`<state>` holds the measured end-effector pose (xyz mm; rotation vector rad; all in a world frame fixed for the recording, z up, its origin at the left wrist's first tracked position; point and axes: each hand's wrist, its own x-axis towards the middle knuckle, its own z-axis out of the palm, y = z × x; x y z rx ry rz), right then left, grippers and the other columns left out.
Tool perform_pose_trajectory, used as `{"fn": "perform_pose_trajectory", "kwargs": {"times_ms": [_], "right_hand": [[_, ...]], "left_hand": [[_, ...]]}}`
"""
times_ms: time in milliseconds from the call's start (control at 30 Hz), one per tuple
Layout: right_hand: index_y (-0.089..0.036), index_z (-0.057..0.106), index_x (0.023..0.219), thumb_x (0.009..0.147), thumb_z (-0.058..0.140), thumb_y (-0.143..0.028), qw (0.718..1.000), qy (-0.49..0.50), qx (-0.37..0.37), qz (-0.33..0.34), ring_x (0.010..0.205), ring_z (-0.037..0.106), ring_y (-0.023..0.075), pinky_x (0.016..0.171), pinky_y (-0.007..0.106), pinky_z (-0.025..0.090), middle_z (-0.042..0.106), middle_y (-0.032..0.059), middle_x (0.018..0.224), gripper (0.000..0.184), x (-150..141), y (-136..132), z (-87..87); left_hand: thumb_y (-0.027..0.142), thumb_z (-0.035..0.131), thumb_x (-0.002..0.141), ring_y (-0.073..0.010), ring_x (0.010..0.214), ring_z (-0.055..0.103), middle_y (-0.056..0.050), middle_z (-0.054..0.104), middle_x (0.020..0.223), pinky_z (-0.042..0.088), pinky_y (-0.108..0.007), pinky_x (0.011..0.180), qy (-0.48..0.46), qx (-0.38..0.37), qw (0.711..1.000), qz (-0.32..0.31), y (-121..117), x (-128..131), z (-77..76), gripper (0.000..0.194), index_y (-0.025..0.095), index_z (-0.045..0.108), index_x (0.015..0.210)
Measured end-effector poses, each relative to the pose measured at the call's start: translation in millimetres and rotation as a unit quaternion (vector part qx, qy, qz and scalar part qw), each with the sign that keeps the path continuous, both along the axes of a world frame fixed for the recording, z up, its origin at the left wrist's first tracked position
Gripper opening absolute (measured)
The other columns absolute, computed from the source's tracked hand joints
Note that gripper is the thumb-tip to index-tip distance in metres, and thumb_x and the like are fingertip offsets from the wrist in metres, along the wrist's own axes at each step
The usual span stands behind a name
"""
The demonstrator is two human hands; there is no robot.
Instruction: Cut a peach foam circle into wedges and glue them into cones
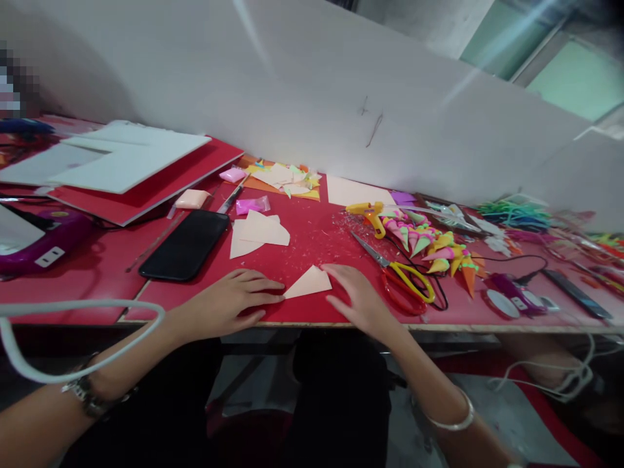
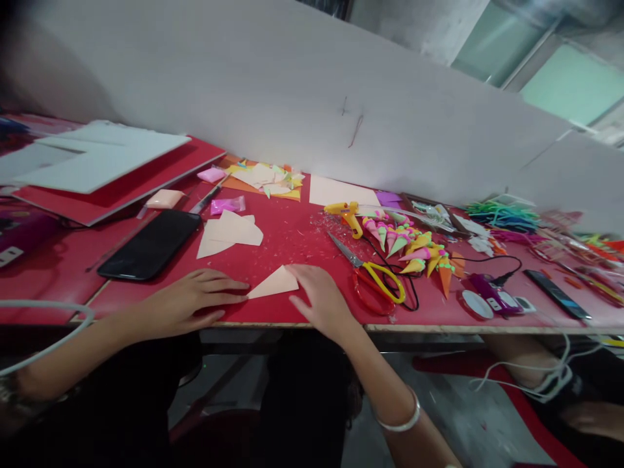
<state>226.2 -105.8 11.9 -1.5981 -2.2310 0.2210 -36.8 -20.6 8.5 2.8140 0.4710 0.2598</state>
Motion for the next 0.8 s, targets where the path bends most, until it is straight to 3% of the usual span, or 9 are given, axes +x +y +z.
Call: {"fn": "perform_pose_trajectory", "kwargs": {"times_ms": [133,300,433,600,700,800], "right_hand": [[-0.026,0.042,0.121,0.082,0.047,-0.026,0.998,-0.048,-0.028,0.038,0.112,0.042,0.0185,0.101,0.05,0.006,0.052,0.0052,0.117,0.039,-20.3,16.6,4.2],[-0.023,0.057,0.098,0.083,0.046,-0.024,0.995,-0.076,-0.038,0.052,0.099,0.047,0.0177,0.093,0.044,0.018,0.056,0.0043,0.098,0.018,-23.8,28.4,9.8],[-0.021,0.059,0.084,0.083,0.046,-0.019,0.996,-0.075,-0.022,0.047,0.093,0.048,0.0156,0.091,0.041,0.016,0.057,0.0014,0.089,0.013,-16.2,30.2,10.3],[-0.021,0.058,0.079,0.081,0.048,-0.015,0.999,-0.034,0.006,0.014,0.092,0.049,0.0145,0.094,0.041,0.013,0.059,0.0001,0.09,0.012,-6.0,27.4,-1.0],[-0.022,0.061,0.081,0.08,0.049,-0.016,1.0,0.002,0.0,0.022,0.095,0.05,0.0155,0.092,0.039,0.02,0.059,0.0019,0.095,0.014,2.1,24.2,-8.6],[-0.024,0.063,0.089,0.079,0.051,-0.019,0.999,0.034,-0.003,0.043,0.1,0.049,0.0171,0.09,0.036,0.028,0.057,0.0037,0.101,0.016,14.0,18.6,-8.8]], "left_hand": [[0.025,0.04,0.084,-0.0162,0.105,0.048,0.001,0.057,0.114,0.031,-0.034,0.093,-0.016,0.027,0.999,0.022,-2.0,15.6,1.1,0.026,0.028,0.057,0.104],[0.019,0.04,0.082,-0.017,0.097,0.052,-0.004,0.059,0.104,0.035,-0.033,0.089,-0.026,0.04,0.998,0.028,-1.2,37.7,-0.4,0.021,0.02,0.057,0.093],[0.025,0.043,0.082,-0.0188,0.091,0.053,-0.007,0.058,0.101,0.039,-0.032,0.081,-0.012,0.035,0.999,0.03,0.0,41.9,-0.8,0.029,0.019,0.05,0.109],[0.044,0.037,0.084,-0.0219,0.113,0.042,-0.007,0.048,0.124,0.028,-0.035,0.095,-0.005,0.08,0.997,-0.019,-0.8,43.7,-6.8,0.043,0.021,0.045,0.119],[0.051,0.033,0.083,-0.0199,0.122,0.033,-0.006,0.041,0.132,0.02,-0.034,0.101,-0.006,0.087,0.995,-0.04,-2.8,46.7,-9.5,0.055,0.021,0.034,0.128],[0.054,0.033,0.082,-0.0192,0.118,0.039,-0.005,0.042,0.131,0.024,-0.032,0.098,-0.003,0.076,0.995,-0.058,-4.7,48.7,-7.8,0.055,0.023,0.036,0.127]]}}
